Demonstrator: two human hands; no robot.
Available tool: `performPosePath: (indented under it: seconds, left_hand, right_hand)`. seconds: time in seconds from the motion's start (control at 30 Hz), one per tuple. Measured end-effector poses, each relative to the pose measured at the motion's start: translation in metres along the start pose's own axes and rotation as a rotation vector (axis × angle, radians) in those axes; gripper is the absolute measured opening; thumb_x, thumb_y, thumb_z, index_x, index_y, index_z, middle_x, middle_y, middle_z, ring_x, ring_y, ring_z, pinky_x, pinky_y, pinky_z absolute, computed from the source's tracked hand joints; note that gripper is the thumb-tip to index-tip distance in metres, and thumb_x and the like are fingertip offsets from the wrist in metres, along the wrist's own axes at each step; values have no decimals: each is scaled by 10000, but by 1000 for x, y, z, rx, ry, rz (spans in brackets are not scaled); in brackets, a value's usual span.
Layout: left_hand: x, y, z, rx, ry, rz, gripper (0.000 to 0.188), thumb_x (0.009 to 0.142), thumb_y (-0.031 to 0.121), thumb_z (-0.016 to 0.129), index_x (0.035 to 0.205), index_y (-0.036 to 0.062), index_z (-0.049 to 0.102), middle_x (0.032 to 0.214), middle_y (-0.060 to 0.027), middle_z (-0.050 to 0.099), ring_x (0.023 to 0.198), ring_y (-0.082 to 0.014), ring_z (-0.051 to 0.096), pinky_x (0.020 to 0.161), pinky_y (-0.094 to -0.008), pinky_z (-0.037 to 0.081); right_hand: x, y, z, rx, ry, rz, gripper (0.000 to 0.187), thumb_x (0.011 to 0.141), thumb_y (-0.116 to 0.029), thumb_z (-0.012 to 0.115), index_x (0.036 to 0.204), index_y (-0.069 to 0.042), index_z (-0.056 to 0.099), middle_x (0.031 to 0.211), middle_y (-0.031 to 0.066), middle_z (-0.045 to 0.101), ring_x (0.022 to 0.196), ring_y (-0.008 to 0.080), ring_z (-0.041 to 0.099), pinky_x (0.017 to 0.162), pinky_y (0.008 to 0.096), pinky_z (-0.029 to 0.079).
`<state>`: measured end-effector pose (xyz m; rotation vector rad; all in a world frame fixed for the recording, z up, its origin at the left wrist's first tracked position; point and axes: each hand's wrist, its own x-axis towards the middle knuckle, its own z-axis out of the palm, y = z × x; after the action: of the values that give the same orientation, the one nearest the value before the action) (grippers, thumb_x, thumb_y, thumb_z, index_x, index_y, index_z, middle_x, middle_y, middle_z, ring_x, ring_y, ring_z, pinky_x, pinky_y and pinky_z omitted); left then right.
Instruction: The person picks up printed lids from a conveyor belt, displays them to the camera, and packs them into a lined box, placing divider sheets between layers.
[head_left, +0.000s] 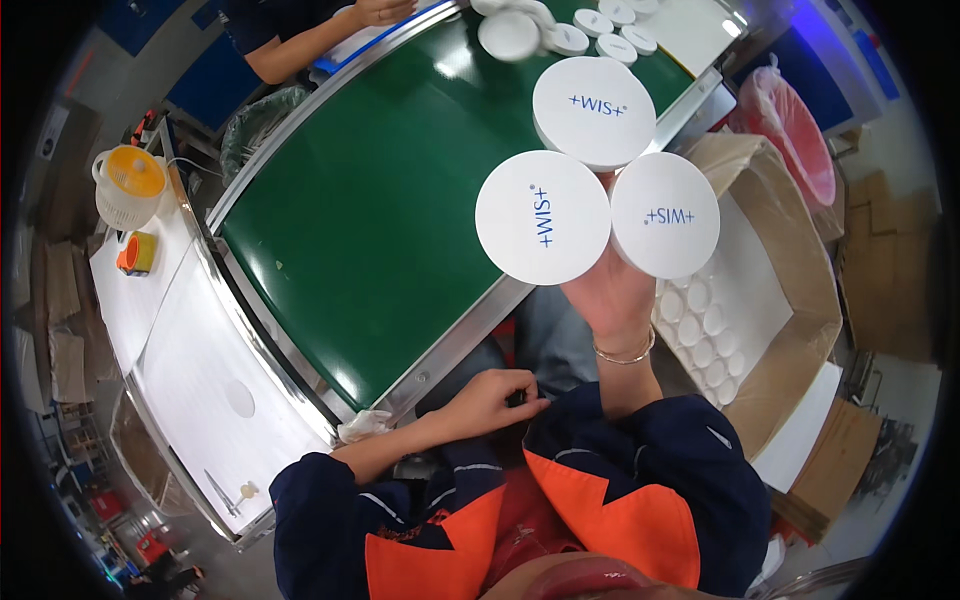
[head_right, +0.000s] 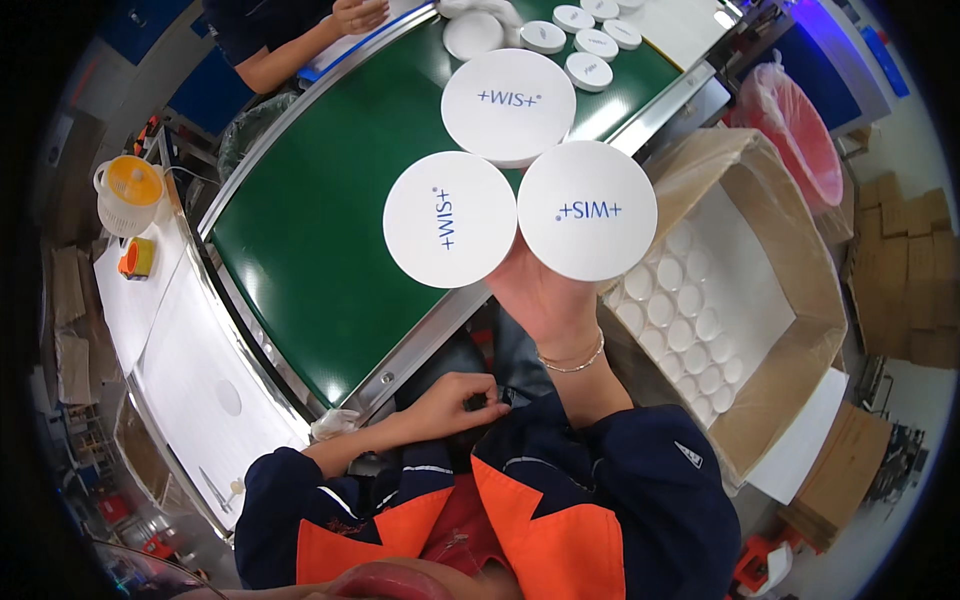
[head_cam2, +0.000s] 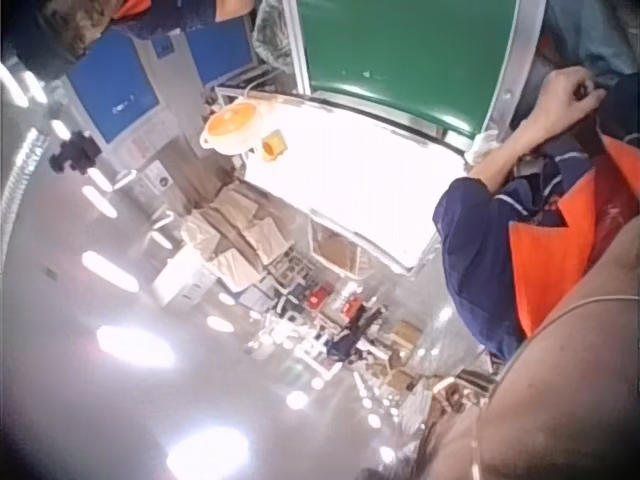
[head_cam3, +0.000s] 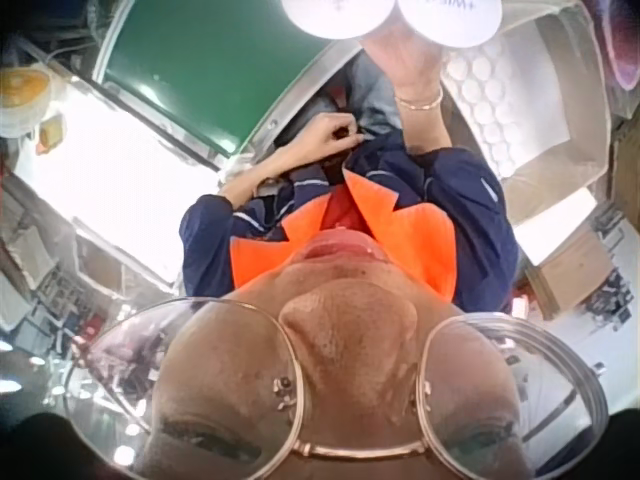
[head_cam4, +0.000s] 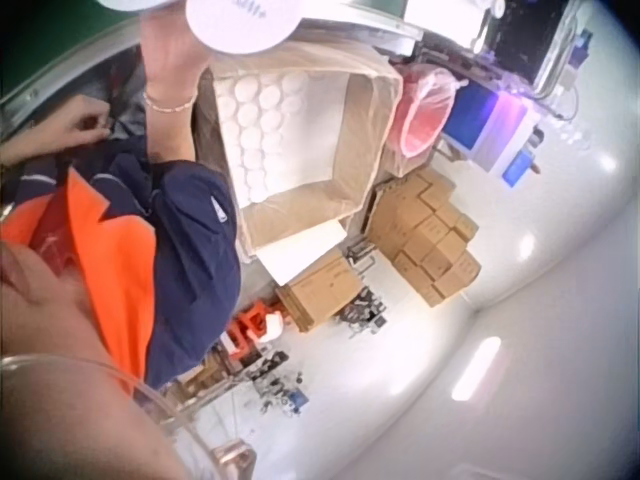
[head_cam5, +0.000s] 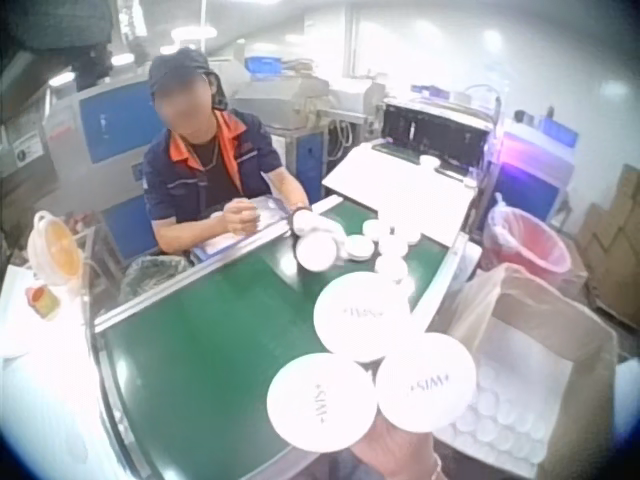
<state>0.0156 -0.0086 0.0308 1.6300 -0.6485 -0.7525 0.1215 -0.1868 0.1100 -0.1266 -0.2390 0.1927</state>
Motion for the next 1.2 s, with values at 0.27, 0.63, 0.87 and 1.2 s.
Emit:
performPosePath:
  seconds: [0.27, 0.63, 0.87, 1.2]
  left_hand:
    - [1, -14, -2, -469, 127, -130, 396, 1007, 252, 575, 691, 74, 417, 647, 84, 429, 633, -17, 344, 556, -235, 307]
    - [0, -10, -13, -633, 128, -58, 239, 890, 24, 669, 930, 106, 448, 825, 9, 428, 750, -84, 474, 689, -211, 403]
    - [6, 1, -3, -427, 39, -101, 338, 804, -71, 698, 1035, 71, 495, 961, -19, 501, 908, -102, 546, 847, -269, 440]
    - [26, -1, 8, -182, -240, -269, 275, 857, 69, 715, 1105, 62, 598, 851, 26, 635, 646, -17, 457, 562, -189, 336]
  right_hand:
    - [-15, 4, 18, -16, 75, 10, 473, 996, -349, 509, 1426, -161, 456, 1494, 53, 433, 1412, 271, 354, 1158, 550, 275]
    - [-31, -61, -31, -310, 110, -217, 408, 992, -266, 513, 1376, -127, 497, 1434, 45, 509, 1348, 209, 448, 1123, 464, 365]
    - [-113, -312, -102, -1854, 649, -722, 310, 921, -84, 623, 1224, -75, 559, 1161, 49, 617, 1037, 208, 609, 856, 333, 500]
    - [-212, -424, -196, -2931, 1056, 171, 273, 822, 67, 551, 1040, -95, 576, 981, 125, 607, 923, 333, 630, 766, 443, 518]
